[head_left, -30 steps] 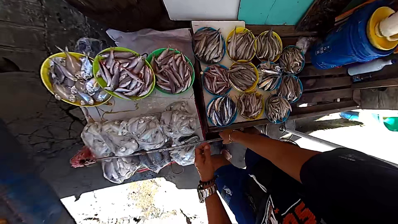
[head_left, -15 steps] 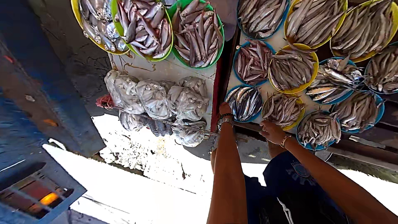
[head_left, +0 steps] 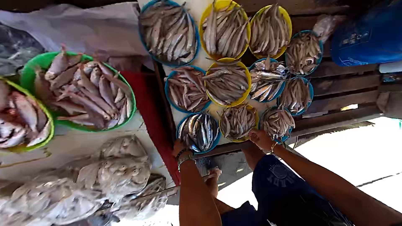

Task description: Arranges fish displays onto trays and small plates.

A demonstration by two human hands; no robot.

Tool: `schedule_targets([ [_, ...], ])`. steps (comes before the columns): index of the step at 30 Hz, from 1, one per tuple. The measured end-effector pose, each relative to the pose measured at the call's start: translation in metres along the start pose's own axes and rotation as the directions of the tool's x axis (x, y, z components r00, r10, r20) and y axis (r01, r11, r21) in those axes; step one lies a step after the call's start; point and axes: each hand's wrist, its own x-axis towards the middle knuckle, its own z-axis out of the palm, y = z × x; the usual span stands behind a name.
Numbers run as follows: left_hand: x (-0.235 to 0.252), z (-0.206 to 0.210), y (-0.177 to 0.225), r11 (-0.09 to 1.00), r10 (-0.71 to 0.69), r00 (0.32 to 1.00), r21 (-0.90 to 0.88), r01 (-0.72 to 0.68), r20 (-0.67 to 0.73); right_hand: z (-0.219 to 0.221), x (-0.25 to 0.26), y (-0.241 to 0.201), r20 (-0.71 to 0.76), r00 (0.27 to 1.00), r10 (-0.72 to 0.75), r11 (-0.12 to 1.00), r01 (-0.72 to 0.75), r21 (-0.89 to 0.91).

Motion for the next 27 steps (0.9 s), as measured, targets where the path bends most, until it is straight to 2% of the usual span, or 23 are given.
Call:
schedule_targets([
  [1, -0.001, 0.005, 0.001, 0.974, -0.065, 0.997, -0.220, 0.056, -0.031, -0.014, 0.002, 0.000, -0.105, 0.994, 0.040, 0.995, -0.030, 0.097],
  [2, 0.001, 0.009, 0.002, 0.933, -0.120, 0.992, -0.346, 0.097, -0.047, -0.030, 0.006, 0.000, -0.211, 0.973, 0.096, 0.977, -0.051, 0.209],
  [3, 0.004, 0.011, 0.002, 0.918, -0.146, 0.987, -0.381, 0.113, -0.061, -0.049, 0.011, -0.001, -0.287, 0.942, 0.177, 0.942, -0.078, 0.326],
  [6, 0.004, 0.010, 0.008, 0.963, -0.136, 0.987, -0.245, 0.112, -0.085, -0.103, 0.034, 0.013, -0.446, 0.817, 0.366, 0.833, -0.074, 0.548],
  [9, 0.008, 0.007, 0.012, 0.996, -0.071, 0.994, -0.056, 0.066, -0.080, -0.147, 0.065, 0.029, -0.483, 0.722, 0.496, 0.767, -0.104, 0.633],
  [12, 0.009, 0.007, 0.012, 0.997, -0.068, 0.994, -0.052, 0.064, -0.086, -0.166, 0.083, 0.031, -0.446, 0.695, 0.564, 0.695, -0.108, 0.711],
  [15, 0.006, 0.011, 0.010, 0.986, -0.104, 0.988, -0.145, 0.087, -0.113, -0.164, 0.088, 0.031, -0.514, 0.629, 0.583, 0.687, -0.044, 0.726],
  [16, 0.004, 0.012, 0.010, 0.982, -0.113, 0.986, -0.165, 0.092, -0.125, -0.161, 0.089, 0.031, -0.536, 0.618, 0.576, 0.710, -0.052, 0.703],
  [19, -0.005, 0.013, 0.016, 0.991, -0.120, 0.976, -0.087, 0.106, -0.183, -0.149, 0.095, 0.031, -0.510, 0.659, 0.552, 0.765, -0.159, 0.624],
  [22, -0.025, 0.018, 0.039, 0.991, -0.136, 0.980, -0.006, 0.136, -0.147, -0.144, 0.099, 0.039, -0.494, 0.674, 0.549, 0.790, -0.225, 0.570],
  [24, -0.035, 0.018, 0.040, 0.987, -0.158, 0.971, -0.057, 0.150, -0.180, -0.135, 0.100, 0.035, -0.487, 0.681, 0.546, 0.791, -0.229, 0.567],
  [27, -0.025, 0.025, 0.027, 0.964, -0.218, 0.951, -0.198, 0.175, -0.221, -0.124, 0.101, 0.022, -0.453, 0.695, 0.558, 0.757, -0.202, 0.622],
])
